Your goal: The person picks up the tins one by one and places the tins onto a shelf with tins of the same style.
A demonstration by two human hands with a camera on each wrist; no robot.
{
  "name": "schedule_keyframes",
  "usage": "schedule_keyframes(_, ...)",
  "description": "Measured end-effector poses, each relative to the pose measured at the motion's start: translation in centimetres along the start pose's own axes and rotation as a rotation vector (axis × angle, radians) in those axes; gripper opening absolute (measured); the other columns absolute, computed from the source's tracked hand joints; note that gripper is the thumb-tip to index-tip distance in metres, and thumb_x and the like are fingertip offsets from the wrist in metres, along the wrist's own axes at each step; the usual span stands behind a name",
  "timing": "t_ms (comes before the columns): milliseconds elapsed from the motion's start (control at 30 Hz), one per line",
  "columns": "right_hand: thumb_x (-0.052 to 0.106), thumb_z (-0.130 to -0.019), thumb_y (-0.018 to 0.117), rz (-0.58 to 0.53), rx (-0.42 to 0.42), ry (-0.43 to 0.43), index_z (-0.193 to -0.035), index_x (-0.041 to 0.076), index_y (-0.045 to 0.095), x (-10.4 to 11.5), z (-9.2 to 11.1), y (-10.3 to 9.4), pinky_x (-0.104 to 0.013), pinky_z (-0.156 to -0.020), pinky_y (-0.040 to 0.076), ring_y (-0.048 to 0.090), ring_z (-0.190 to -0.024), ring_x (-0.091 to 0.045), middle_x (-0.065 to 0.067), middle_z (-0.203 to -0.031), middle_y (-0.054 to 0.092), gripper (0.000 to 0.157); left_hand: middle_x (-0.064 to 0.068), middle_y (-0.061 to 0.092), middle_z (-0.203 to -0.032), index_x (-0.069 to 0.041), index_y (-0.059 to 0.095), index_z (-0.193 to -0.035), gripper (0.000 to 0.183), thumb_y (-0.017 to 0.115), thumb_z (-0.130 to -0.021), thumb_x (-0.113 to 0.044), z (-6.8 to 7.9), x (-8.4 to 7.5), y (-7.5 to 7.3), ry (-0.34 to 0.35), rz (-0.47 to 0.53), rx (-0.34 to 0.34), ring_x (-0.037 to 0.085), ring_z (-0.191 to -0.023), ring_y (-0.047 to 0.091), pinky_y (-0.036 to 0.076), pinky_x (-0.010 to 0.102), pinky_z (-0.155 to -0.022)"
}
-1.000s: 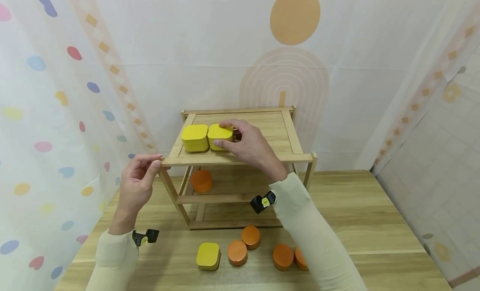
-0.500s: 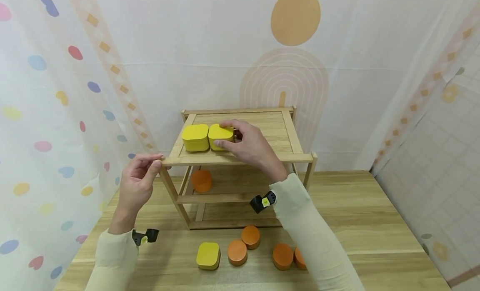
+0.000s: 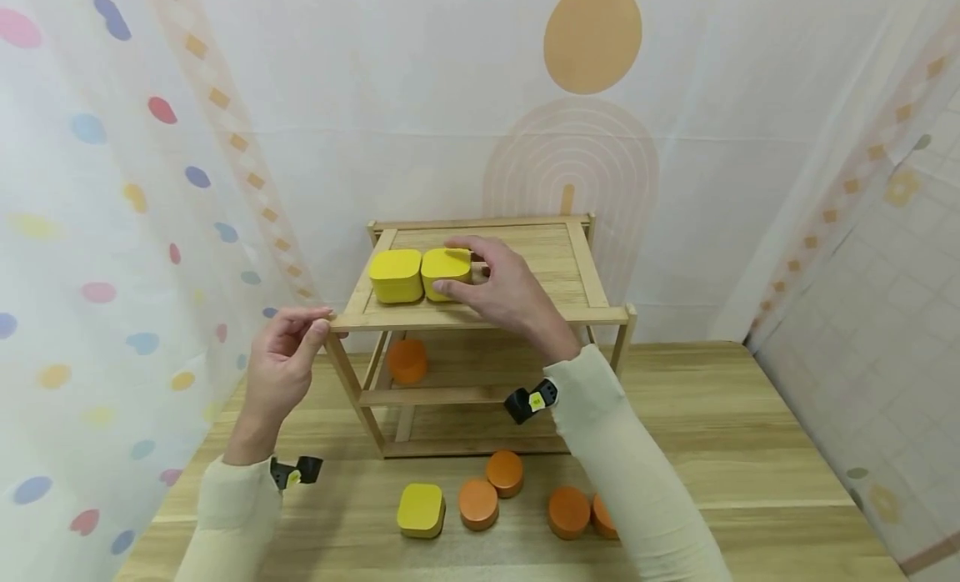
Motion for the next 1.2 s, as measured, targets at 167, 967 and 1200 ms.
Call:
schedule_keyframes(167,0.027,-0.089,0.076,0.026,-0.065,-0.064,-0.135,0.016,0.058,0.4,0.5,-1.2,-0.043,-0.107,0.042,0.044,-0.128,-0.026,-0.004,-0.139,0.048,0.051,0.001,0.069,-0.108,0.015,0.058,-0.112,0.017,0.055,-0.096,0.009,0.0,0.3,0.4,0.001,0.009,0.004,0.011,-0.087,0.069,0.054,0.018,-0.079)
schedule_keyframes(967,0.012,-0.09,0.073,-0.045,-0.093,-0.207,-0.133,0.01,0.057,2.7,5.0,-4.4,-0.042,-0.105,0.045,0.051,-0.122,-0.021,-0.003,-0.134,0.055,0.045,-0.001,0.069,-0.107,0.014,0.058,-0.113,0.018,0.054,-0.096,0.009,-0.1,-0.2,0.3,0.021,-0.004,0.014,0.011,-0.086,0.069,0.054,0.018,-0.078)
schedule_keyframes(1200,-0.003,-0.087,0.07,-0.071,-0.092,-0.333,-0.128,0.002,0.058,3.9,7.6,-5.1,-0.034,-0.1,0.049,0.055,-0.118,-0.016,-0.005,-0.127,0.059,0.042,-0.001,0.07,-0.111,0.014,0.059,-0.112,0.017,0.055,-0.096,0.009,-0.1,-0.4,0.4,0.016,0.005,0.007,0.01,-0.088,0.068,0.053,0.016,-0.078)
Point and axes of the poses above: each hand's wrist, its own z-axis away from the middle knuckle, its own y-axis out of the palm, x = y × z, the point moved 10 cm from there along -z, towards the middle knuckle
